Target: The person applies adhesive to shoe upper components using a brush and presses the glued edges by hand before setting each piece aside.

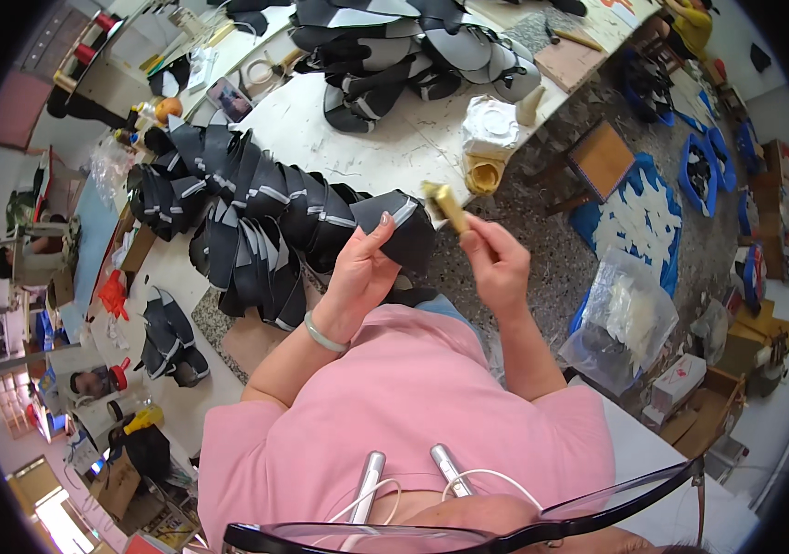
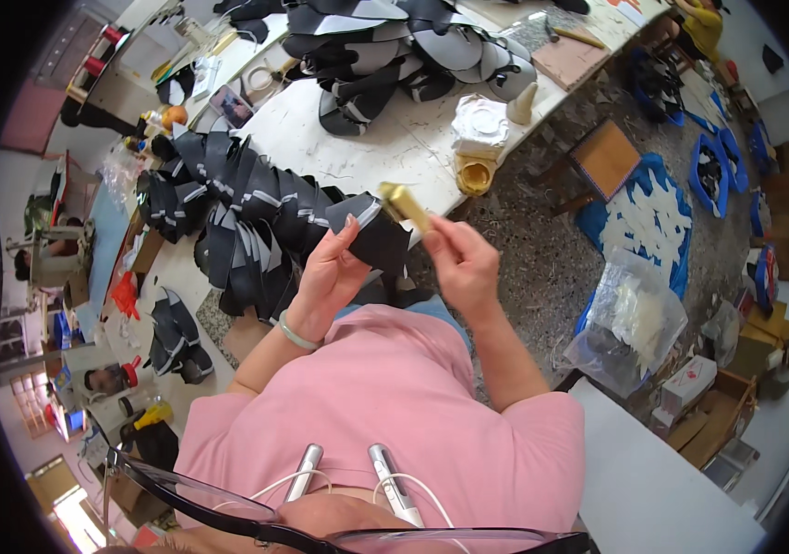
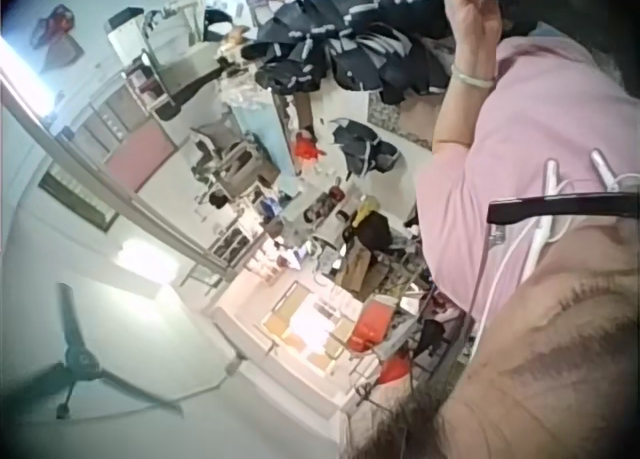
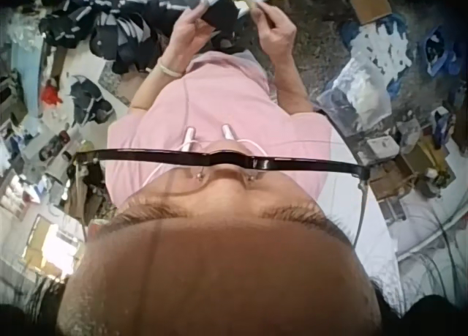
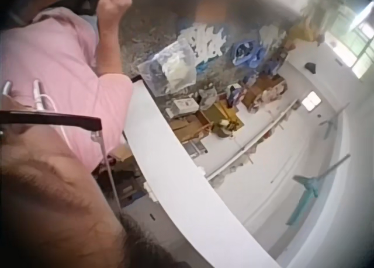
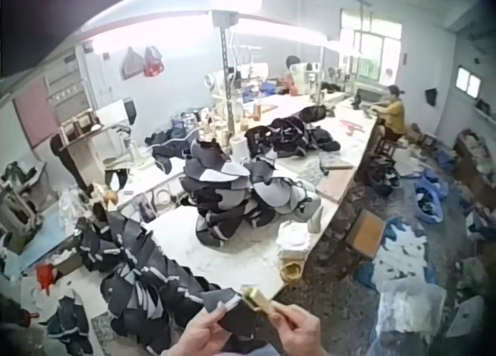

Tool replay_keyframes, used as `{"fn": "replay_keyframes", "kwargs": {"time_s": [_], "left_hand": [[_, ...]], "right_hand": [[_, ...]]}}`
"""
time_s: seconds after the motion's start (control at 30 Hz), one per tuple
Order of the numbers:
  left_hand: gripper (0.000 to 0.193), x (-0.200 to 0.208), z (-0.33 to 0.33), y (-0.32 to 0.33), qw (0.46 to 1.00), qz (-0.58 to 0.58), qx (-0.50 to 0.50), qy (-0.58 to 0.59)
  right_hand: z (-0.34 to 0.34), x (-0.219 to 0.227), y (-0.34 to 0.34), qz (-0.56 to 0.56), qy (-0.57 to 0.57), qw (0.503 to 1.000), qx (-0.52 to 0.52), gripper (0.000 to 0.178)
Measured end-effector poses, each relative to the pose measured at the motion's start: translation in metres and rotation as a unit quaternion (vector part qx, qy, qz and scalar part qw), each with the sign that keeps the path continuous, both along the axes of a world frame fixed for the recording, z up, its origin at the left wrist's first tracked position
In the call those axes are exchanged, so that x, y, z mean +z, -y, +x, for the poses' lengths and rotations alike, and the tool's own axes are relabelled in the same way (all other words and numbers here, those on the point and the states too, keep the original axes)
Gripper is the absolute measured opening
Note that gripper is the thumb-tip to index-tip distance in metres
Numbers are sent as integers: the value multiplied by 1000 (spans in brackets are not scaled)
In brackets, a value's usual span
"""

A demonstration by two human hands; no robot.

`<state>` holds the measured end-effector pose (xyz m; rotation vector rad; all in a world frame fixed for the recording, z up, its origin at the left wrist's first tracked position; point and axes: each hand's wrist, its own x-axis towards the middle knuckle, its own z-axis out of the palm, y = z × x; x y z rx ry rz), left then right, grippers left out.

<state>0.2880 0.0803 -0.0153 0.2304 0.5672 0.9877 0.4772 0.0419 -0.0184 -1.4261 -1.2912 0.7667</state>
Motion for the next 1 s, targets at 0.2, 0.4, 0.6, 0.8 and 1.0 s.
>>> {"fn": "replay_keyframes", "kwargs": {"time_s": [0.2, 0.4, 0.6, 0.8, 1.0], "left_hand": [[27, 9, 15, 3, 994, 79, -3, -79], [28, 7, 13, 7, 986, 114, 18, -117], [27, 21, 3, 7, 963, 182, 66, -185], [28, 25, -7, 10, 937, 212, 73, -268], [22, 25, -16, 3, 941, 208, 127, -234]], "right_hand": [[14, 2, -9, 23, 193, 975, -112, 21], [10, 5, -15, 73, 165, 980, -85, 19], [-7, 8, -17, 120, 146, 982, -22, 22], [-34, 22, -24, 196, 143, 970, 21, 21], [-25, 21, -45, 189, 140, 969, -71, 19]]}}
